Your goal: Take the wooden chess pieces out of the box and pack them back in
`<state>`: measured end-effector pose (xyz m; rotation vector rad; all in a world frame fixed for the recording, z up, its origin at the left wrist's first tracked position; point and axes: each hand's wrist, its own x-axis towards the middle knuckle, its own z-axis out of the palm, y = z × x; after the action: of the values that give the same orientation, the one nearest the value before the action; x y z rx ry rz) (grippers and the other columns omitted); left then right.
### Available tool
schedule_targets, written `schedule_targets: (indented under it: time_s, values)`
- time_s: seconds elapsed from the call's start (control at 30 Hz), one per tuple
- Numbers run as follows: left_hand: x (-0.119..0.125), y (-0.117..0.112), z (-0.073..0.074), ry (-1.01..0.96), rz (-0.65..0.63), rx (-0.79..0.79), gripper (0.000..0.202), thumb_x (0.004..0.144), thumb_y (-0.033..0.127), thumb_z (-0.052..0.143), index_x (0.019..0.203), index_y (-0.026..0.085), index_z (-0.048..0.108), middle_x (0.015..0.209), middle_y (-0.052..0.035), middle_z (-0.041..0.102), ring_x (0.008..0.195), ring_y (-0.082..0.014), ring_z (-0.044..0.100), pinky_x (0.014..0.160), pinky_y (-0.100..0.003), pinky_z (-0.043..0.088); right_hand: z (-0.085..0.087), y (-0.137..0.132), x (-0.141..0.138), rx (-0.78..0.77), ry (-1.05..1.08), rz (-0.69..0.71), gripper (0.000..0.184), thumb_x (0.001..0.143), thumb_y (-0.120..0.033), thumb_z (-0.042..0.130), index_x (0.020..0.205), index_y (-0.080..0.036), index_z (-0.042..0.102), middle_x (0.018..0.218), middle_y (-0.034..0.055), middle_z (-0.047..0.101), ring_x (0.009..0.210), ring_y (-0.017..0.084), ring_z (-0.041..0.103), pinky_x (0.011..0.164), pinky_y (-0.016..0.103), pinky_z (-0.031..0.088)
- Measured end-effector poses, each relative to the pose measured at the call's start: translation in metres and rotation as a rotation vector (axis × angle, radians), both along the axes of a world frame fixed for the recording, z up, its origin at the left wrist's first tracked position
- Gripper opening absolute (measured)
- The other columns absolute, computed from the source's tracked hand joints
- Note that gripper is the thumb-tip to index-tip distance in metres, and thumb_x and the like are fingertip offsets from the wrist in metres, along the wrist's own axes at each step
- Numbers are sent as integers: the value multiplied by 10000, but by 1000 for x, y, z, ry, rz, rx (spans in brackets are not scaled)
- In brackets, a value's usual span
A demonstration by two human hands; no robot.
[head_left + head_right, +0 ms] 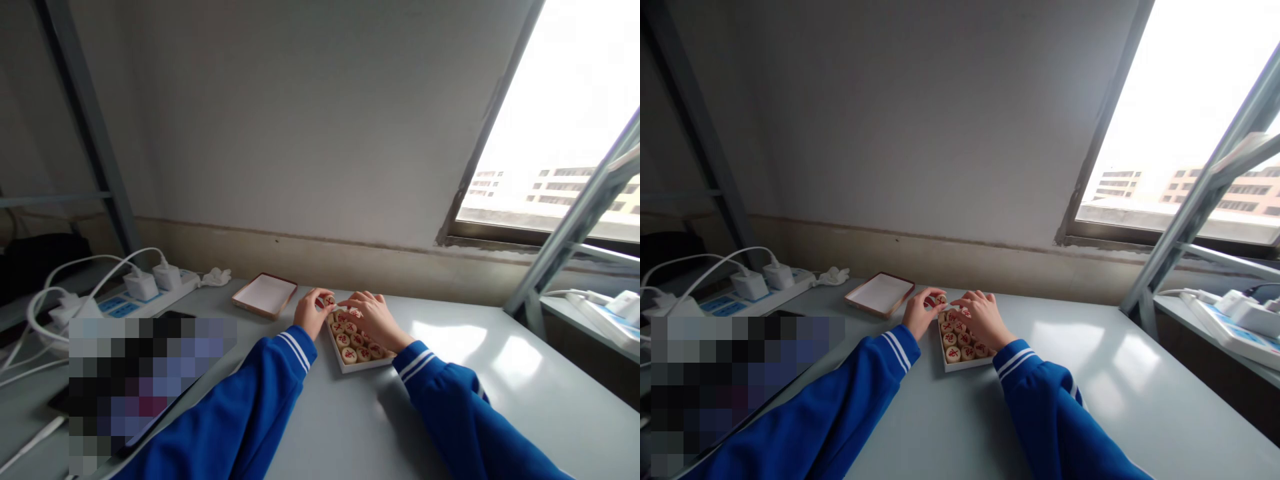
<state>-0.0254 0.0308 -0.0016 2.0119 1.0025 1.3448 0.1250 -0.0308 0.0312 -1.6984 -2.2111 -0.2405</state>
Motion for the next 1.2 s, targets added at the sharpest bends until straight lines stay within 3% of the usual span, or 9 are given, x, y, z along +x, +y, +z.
schedule_targets:
  time_s: [0.33,0.57,0.73,0.97,1.2]
  values:
    - [-2,-3,4,68,72,-36,164,656,137,604,816,173,593,839,-14,626,629,-108,512,645,-253,437,5,3,3,-67,-16,26,281,804,-452,442,901,-246,607,912,40,628,893,202,502,743,354,319]
    - [0,1,0,16,7,-46,178,629,116,623,798,165,600,797,-10,635,646,-103,519,645,-230,440,5,6,6,-112,4,-35,254,781,-423,485,899,-234,605,947,57,614,918,211,515,778,358,316]
    - [1,4,-2,-3,-1,-75,190,621,133,637,808,158,608,780,-18,642,680,-113,541,661,-234,445,8,7,8,-149,16,-41,255,763,-447,498,863,-243,613,814,26,624,819,191,534,739,341,312]
    - [0,6,-5,-4,65,-158,155,632,148,632,786,161,625,767,-18,653,709,-119,567,696,-242,448,3,11,19,-99,-78,-25,277,742,-476,514,848,-246,625,924,62,587,893,226,490,751,364,298]
    - [1,7,-5,15,90,-154,162,630,182,641,791,172,633,765,-14,657,724,-129,568,705,-257,440,-3,16,23,-162,82,-33,326,745,-535,464,833,-269,632,972,52,568,973,245,448,806,414,311]
